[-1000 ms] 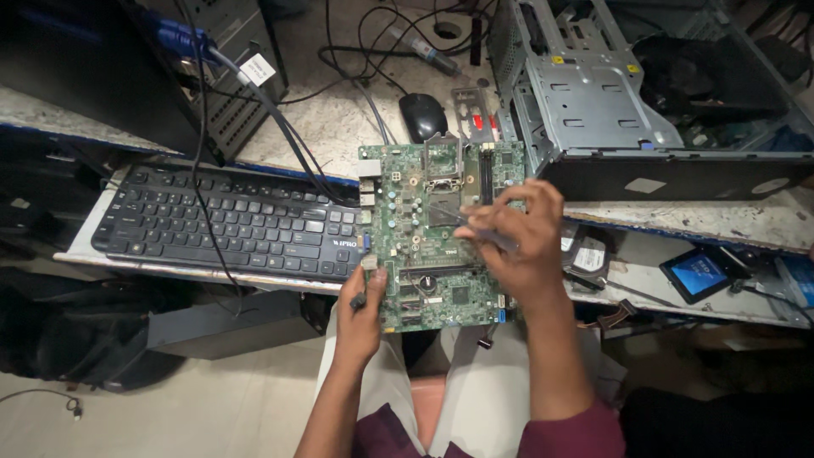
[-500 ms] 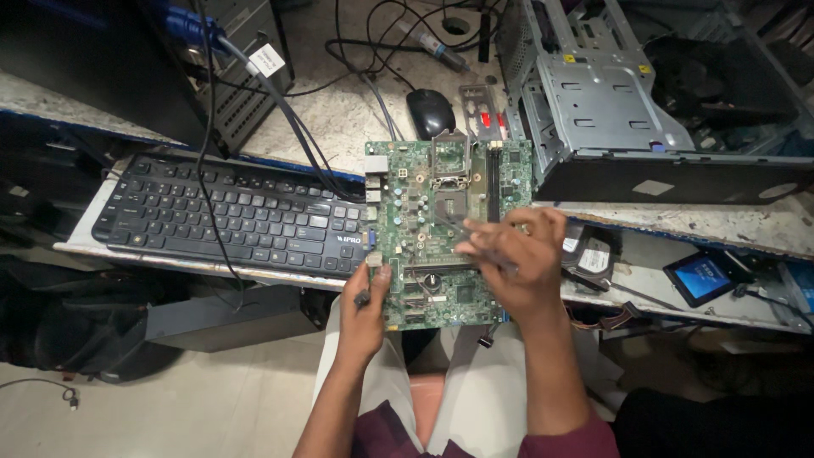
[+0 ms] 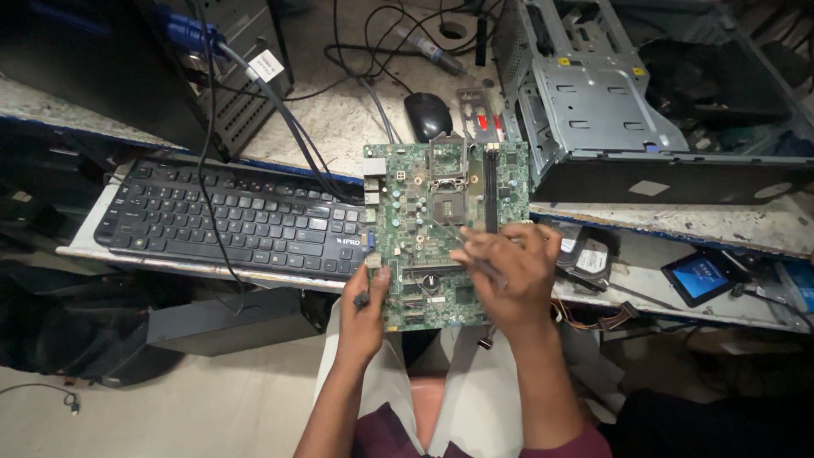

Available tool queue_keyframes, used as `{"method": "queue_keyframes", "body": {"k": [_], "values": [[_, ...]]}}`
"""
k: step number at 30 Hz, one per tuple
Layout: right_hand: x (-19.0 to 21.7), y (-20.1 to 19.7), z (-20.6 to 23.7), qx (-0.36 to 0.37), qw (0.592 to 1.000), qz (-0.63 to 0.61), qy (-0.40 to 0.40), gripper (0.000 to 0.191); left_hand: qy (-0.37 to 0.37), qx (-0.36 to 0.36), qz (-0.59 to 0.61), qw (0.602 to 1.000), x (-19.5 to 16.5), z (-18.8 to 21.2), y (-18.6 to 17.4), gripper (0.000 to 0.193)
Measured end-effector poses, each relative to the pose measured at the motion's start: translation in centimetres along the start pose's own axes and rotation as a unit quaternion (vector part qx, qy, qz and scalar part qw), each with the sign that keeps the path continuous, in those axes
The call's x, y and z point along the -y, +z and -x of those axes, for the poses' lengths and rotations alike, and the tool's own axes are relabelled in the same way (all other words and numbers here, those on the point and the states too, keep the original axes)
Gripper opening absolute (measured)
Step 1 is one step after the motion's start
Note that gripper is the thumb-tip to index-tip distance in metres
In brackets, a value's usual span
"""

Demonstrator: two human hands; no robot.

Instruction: The person types on a keyboard, then picks up a motherboard and uses a screwdriver to remove a component. They continue to manipulate the motherboard and other computer parts on a cluttered workbench.

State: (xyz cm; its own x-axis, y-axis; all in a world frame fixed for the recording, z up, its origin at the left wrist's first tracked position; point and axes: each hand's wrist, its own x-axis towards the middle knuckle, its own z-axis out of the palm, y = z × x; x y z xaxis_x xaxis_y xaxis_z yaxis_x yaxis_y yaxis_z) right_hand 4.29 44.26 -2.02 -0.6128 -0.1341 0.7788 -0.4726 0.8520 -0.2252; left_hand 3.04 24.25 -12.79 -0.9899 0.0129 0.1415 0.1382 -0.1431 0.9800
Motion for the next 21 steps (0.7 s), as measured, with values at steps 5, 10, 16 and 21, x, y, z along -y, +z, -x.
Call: {"method": "queue_keyframes", "body": {"k": [5,10,16,21], "values": [[-0.8,0.1,-1.2,-0.007,0.993,-0.049,0.103,0.019,0.003,0.000,0.029,1.000,-0.1,0.0,0.1,0.040],[-1.4,0.6,-2.4,-0.022,0.985,-0.097,0.143,0.023,0.017,-0.008,-0.026,0.999,-0.2,0.0,0.0,0.039],[-1.5,1.3,-2.8,-0.023,0.938,-0.232,0.258,0.019,0.017,-0.009,-0.016,1.000,-0.3,0.0,0.0,0.038],[-2.0,1.0,-2.5,-0.033,0.953,-0.201,0.223,0.021,0.016,-0.004,0.017,1.000,-0.3,0.0,0.0,0.036]]}}
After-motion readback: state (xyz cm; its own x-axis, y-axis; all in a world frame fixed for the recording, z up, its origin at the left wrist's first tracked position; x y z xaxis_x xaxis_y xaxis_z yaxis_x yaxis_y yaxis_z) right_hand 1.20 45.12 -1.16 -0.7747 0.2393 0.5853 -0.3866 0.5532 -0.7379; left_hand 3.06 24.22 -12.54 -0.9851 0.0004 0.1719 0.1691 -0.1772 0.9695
